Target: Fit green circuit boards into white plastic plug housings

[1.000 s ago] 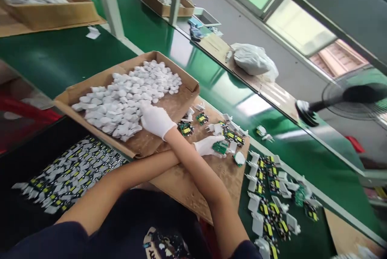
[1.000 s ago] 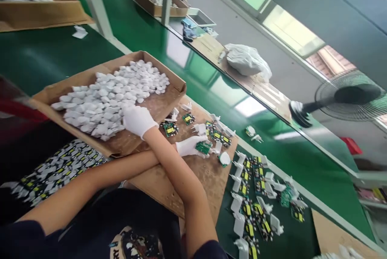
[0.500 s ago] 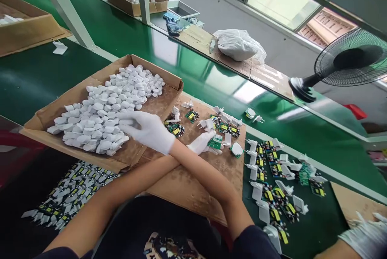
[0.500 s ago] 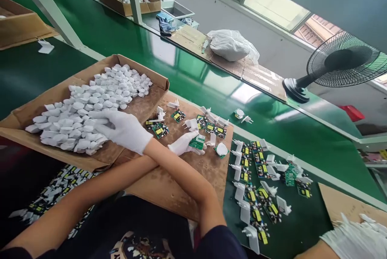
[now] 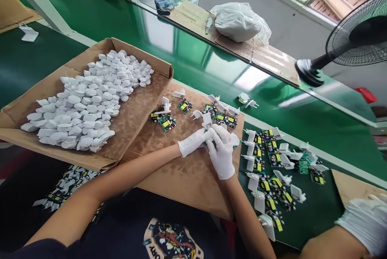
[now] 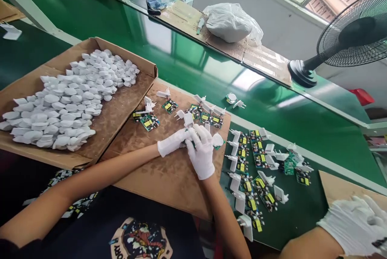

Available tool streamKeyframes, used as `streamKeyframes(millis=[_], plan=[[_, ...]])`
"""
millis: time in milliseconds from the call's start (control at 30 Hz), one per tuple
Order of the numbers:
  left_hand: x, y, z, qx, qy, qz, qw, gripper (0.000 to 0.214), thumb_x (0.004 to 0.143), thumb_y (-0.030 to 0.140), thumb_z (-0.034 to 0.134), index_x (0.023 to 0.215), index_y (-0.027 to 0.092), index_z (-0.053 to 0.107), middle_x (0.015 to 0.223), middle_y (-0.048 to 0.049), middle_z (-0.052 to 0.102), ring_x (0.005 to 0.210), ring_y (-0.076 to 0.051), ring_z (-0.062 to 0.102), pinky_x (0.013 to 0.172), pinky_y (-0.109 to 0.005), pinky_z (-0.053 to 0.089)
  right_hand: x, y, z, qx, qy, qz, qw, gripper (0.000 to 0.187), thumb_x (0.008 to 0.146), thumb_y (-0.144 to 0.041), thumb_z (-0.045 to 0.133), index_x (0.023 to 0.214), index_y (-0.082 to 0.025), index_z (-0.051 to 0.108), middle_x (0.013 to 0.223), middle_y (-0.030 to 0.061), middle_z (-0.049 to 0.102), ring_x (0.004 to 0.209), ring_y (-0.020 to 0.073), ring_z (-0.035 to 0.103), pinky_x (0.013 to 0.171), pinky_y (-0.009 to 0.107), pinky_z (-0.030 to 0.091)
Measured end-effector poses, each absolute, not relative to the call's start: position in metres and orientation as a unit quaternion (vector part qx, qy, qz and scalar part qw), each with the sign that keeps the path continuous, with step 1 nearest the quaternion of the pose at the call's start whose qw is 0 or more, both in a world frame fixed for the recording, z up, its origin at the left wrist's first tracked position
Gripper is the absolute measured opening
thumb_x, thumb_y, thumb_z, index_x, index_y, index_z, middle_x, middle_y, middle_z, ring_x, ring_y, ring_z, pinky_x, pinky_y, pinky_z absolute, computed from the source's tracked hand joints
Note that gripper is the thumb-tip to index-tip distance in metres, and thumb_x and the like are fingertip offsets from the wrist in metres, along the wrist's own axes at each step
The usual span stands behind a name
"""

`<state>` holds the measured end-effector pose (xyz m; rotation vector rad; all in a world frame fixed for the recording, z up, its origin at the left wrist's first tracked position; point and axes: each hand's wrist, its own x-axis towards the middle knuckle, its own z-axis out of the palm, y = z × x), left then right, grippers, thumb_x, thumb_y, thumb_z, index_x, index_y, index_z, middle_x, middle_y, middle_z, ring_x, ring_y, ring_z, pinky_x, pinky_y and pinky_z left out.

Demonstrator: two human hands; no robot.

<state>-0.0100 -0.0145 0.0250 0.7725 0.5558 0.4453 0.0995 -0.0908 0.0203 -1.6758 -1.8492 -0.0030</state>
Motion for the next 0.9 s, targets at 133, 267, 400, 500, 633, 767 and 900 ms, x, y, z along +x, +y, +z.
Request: streamKeyframes(millis=[133,267,400,500,633,767,900], plan=[[-0.013,-0.015,0.030,0.464,0.271,0.231,0.811,0.030,0.071,0.031,0.068,0.094,0.014,0.059,0.099,-0.0055,0.063,0.101,-0.019,0.054,0.090,-0.026,0.040,0.098,-0.104,0.025,-0.631,-0.716,0.038,0.297,0.057,0.092,-0.037,0.036,0.144,-0.020,0.019,0.150,0.0117,0.021,0.138,0.0284,0.020,0.108,0.053,0.026],[-0.013,-0.016,0.029,0.568,0.272,0.210,0.748,0.030,0.071,0.037,0.066,0.084,0.011,0.059,0.084,-0.0058,0.065,0.081,-0.017,0.059,0.077,-0.026,0.046,0.109,-0.108,0.032,-0.633,-0.662,0.057,0.398,0.051,0.093,-0.037,0.032,0.141,-0.021,0.027,0.143,0.0115,0.036,0.133,0.0265,0.033,0.107,0.051,0.030],[-0.016,-0.016,0.028,0.569,0.299,0.184,0.744,0.034,0.076,0.042,0.060,0.085,0.009,0.055,0.063,-0.0014,0.060,0.054,-0.012,0.057,0.057,-0.025,0.047,0.119,-0.105,0.032,-0.636,-0.623,0.066,0.451,0.032,0.090,-0.022,0.041,0.120,-0.024,0.053,0.121,0.0064,0.057,0.115,0.0210,0.052,0.101,0.044,0.039],[-0.019,-0.013,0.027,0.549,0.298,0.206,0.753,0.037,0.077,0.047,0.057,0.083,0.010,0.054,0.058,-0.0005,0.059,0.049,-0.013,0.057,0.051,-0.024,0.047,0.119,-0.104,0.029,-0.625,-0.628,0.076,0.457,0.032,0.088,-0.018,0.045,0.118,-0.023,0.054,0.117,0.0068,0.060,0.111,0.0206,0.055,0.098,0.043,0.041],[-0.021,-0.010,0.027,0.529,0.316,0.236,0.752,0.037,0.078,0.049,0.057,0.077,0.012,0.051,0.055,0.0006,0.058,0.046,-0.011,0.056,0.047,-0.022,0.046,0.114,-0.106,0.024,-0.598,-0.645,0.078,0.469,0.034,0.086,-0.015,0.048,0.117,-0.024,0.055,0.112,0.0068,0.061,0.106,0.0200,0.057,0.092,0.041,0.046],[-0.023,-0.011,0.028,0.537,0.322,0.230,0.745,0.038,0.081,0.050,0.052,0.076,0.013,0.049,0.053,0.0010,0.057,0.041,-0.012,0.054,0.041,-0.022,0.043,0.110,-0.108,0.020,-0.615,-0.619,0.093,0.479,0.031,0.085,-0.015,0.050,0.114,-0.024,0.059,0.099,0.0052,0.064,0.094,0.0180,0.060,0.084,0.035,0.049],[-0.026,-0.015,0.023,0.623,0.326,0.234,0.671,0.039,0.083,0.051,0.048,0.086,0.012,0.052,0.062,-0.0013,0.060,0.044,-0.011,0.054,0.044,-0.021,0.043,0.106,-0.108,0.015,-0.676,-0.535,0.213,0.460,0.032,0.087,-0.028,0.051,0.117,-0.022,0.058,0.079,0.0023,0.063,0.065,0.0135,0.057,0.065,0.029,0.050]])
